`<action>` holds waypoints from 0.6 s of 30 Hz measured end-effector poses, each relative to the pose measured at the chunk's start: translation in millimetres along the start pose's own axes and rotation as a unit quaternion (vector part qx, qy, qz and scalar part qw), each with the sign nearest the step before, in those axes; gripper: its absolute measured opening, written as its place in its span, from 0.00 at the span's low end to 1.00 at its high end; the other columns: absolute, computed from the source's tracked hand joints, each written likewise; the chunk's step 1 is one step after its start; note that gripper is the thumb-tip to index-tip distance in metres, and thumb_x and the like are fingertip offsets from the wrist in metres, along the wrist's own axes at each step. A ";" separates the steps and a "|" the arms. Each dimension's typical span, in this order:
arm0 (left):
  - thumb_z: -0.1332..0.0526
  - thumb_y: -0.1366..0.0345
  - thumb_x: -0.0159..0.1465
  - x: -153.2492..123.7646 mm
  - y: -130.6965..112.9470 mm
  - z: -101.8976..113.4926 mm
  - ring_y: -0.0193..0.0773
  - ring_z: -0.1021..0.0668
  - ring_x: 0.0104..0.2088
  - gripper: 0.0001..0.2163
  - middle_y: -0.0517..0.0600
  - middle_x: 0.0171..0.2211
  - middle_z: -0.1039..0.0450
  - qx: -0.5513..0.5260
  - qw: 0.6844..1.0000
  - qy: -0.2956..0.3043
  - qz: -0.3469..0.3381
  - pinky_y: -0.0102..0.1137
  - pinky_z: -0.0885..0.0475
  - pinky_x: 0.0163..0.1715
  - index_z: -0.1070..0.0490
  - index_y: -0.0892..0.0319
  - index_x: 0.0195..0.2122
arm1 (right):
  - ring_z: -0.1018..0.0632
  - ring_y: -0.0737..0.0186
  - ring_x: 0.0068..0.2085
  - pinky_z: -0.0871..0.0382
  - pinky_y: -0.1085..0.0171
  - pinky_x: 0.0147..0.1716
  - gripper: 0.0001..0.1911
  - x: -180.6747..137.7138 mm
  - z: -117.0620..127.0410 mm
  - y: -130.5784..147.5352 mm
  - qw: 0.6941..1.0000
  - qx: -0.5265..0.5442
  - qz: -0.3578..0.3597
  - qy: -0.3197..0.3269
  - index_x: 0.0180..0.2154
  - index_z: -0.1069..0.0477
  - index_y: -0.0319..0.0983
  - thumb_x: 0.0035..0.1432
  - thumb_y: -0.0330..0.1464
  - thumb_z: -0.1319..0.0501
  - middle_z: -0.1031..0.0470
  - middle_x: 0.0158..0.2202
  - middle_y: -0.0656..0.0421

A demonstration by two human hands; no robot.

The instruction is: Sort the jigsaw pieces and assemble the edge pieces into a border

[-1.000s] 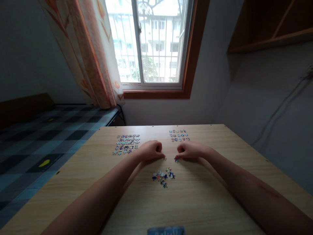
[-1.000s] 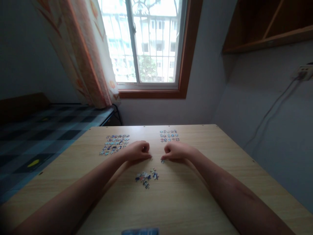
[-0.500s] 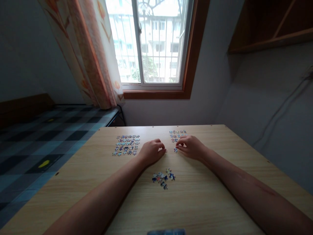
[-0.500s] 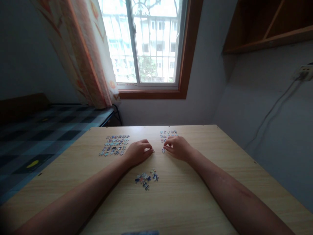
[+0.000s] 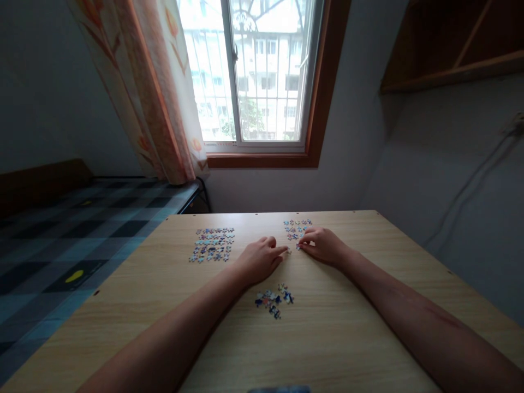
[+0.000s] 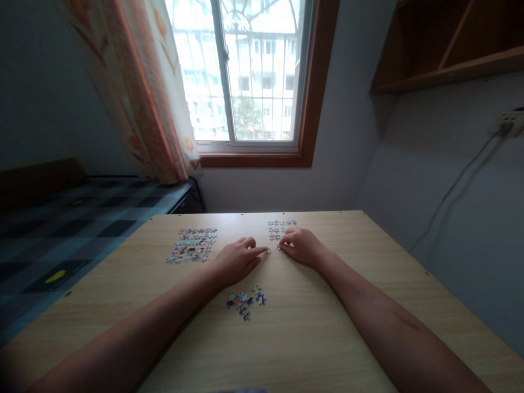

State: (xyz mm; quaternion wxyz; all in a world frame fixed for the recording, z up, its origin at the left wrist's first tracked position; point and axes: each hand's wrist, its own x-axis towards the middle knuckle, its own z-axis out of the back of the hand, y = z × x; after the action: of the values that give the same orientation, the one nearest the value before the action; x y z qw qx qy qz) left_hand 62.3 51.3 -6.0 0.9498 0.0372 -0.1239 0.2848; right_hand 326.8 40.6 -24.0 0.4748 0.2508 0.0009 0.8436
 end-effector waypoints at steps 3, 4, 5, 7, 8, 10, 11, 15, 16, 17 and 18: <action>0.47 0.62 0.71 1.0 -6.9 3.0 0.45 0.25 0.44 0.14 0.54 0.44 0.25 -0.010 0.999 -0.020 -0.027 0.39 0.27 0.45 0.26 0.55 0.53 | 0.25 0.61 0.34 0.34 0.63 0.35 0.07 -0.2 0.1 -0.1 1.000 -0.005 0.003 -0.022 0.32 0.20 0.42 0.61 0.30 0.36 0.22 0.30 0.58; 0.47 0.63 0.71 1.5 -9.5 4.0 0.45 0.25 0.45 0.13 0.53 0.44 0.24 -0.017 0.999 -0.020 -0.039 0.39 0.28 0.46 0.25 0.56 0.50 | 0.25 0.61 0.34 0.34 0.63 0.36 0.07 -0.3 0.5 0.7 0.999 -0.007 0.003 -0.033 0.32 0.20 0.42 0.61 0.30 0.36 0.22 0.30 0.58; 0.47 0.63 0.71 2.0 -12.0 4.7 0.45 0.25 0.45 0.12 0.53 0.44 0.23 -0.023 0.998 -0.016 -0.049 0.39 0.28 0.47 0.25 0.56 0.48 | 0.25 0.60 0.34 0.34 0.62 0.36 0.07 -0.3 1.0 1.7 0.999 -0.009 0.004 -0.045 0.32 0.21 0.42 0.62 0.30 0.37 0.22 0.30 0.58; 0.45 0.63 0.70 2.8 -15.6 5.3 0.45 0.25 0.46 0.11 0.53 0.45 0.22 -0.029 0.998 -0.006 -0.057 0.40 0.29 0.49 0.25 0.57 0.46 | 0.25 0.60 0.34 0.34 0.61 0.38 0.08 -0.5 1.7 3.7 0.998 -0.016 0.008 -0.064 0.31 0.22 0.42 0.63 0.31 0.38 0.23 0.30 0.58; 0.45 0.62 0.70 3.1 -16.4 5.0 0.46 0.25 0.47 0.11 0.53 0.46 0.22 -0.030 0.998 -0.002 -0.056 0.41 0.29 0.50 0.25 0.57 0.47 | 0.25 0.60 0.34 0.34 0.61 0.38 0.09 -0.6 1.8 4.5 0.997 -0.020 0.009 -0.073 0.31 0.22 0.42 0.63 0.31 0.38 0.23 0.30 0.57; 0.45 0.61 0.70 3.6 -16.2 3.4 0.47 0.25 0.50 0.13 0.53 0.50 0.23 -0.031 0.998 0.004 -0.053 0.42 0.30 0.53 0.27 0.58 0.51 | 0.26 0.59 0.34 0.33 0.60 0.39 0.09 -0.7 1.4 5.6 0.996 -0.022 0.010 -0.086 0.30 0.23 0.41 0.63 0.31 0.38 0.23 0.29 0.57; 0.45 0.60 0.71 3.8 -15.4 2.2 0.47 0.25 0.52 0.14 0.53 0.52 0.23 -0.032 0.998 0.006 -0.054 0.42 0.31 0.54 0.28 0.58 0.53 | 0.26 0.59 0.34 0.33 0.60 0.39 0.10 -0.8 0.9 5.9 0.996 -0.021 0.010 -0.091 0.29 0.23 0.41 0.63 0.31 0.38 0.23 0.29 0.57; 0.46 0.57 0.71 4.8 -11.1 -2.7 0.49 0.28 0.58 0.19 0.55 0.58 0.27 -0.026 0.998 0.019 -0.050 0.44 0.34 0.58 0.32 0.59 0.60 | 0.26 0.58 0.34 0.33 0.59 0.41 0.10 -0.7 -2.4 6.0 0.995 -0.011 0.013 -0.102 0.28 0.23 0.41 0.62 0.31 0.38 0.23 0.28 0.57; 0.46 0.56 0.71 5.0 -10.5 -3.5 0.50 0.29 0.58 0.20 0.55 0.59 0.28 -0.023 0.998 0.022 -0.047 0.45 0.35 0.59 0.33 0.59 0.61 | 0.26 0.58 0.34 0.33 0.59 0.41 0.09 -0.6 -3.4 5.7 0.994 -0.008 0.014 -0.104 0.28 0.23 0.41 0.62 0.30 0.37 0.23 0.28 0.57; 0.47 0.55 0.71 5.2 -10.2 -4.1 0.51 0.29 0.59 0.21 0.56 0.60 0.29 -0.021 0.998 0.025 -0.045 0.45 0.35 0.59 0.33 0.59 0.61 | 0.26 0.58 0.34 0.33 0.59 0.41 0.09 -0.6 -4.3 5.4 0.994 -0.005 0.016 -0.106 0.28 0.23 0.41 0.61 0.30 0.37 0.23 0.28 0.57; 0.47 0.54 0.72 5.4 -10.0 -4.3 0.51 0.29 0.60 0.22 0.56 0.61 0.30 -0.020 0.998 0.027 -0.044 0.45 0.36 0.59 0.34 0.59 0.62 | 0.26 0.58 0.34 0.33 0.59 0.41 0.09 -0.5 -5.2 5.0 0.994 -0.003 0.016 -0.108 0.28 0.23 0.41 0.61 0.30 0.37 0.23 0.28 0.57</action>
State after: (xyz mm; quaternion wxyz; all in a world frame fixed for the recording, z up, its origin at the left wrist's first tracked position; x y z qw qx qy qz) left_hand 73.1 46.4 -8.8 0.9650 0.0164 -0.1021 0.2412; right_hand 320.8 38.7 -27.5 0.4592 0.3390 -0.0566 0.8191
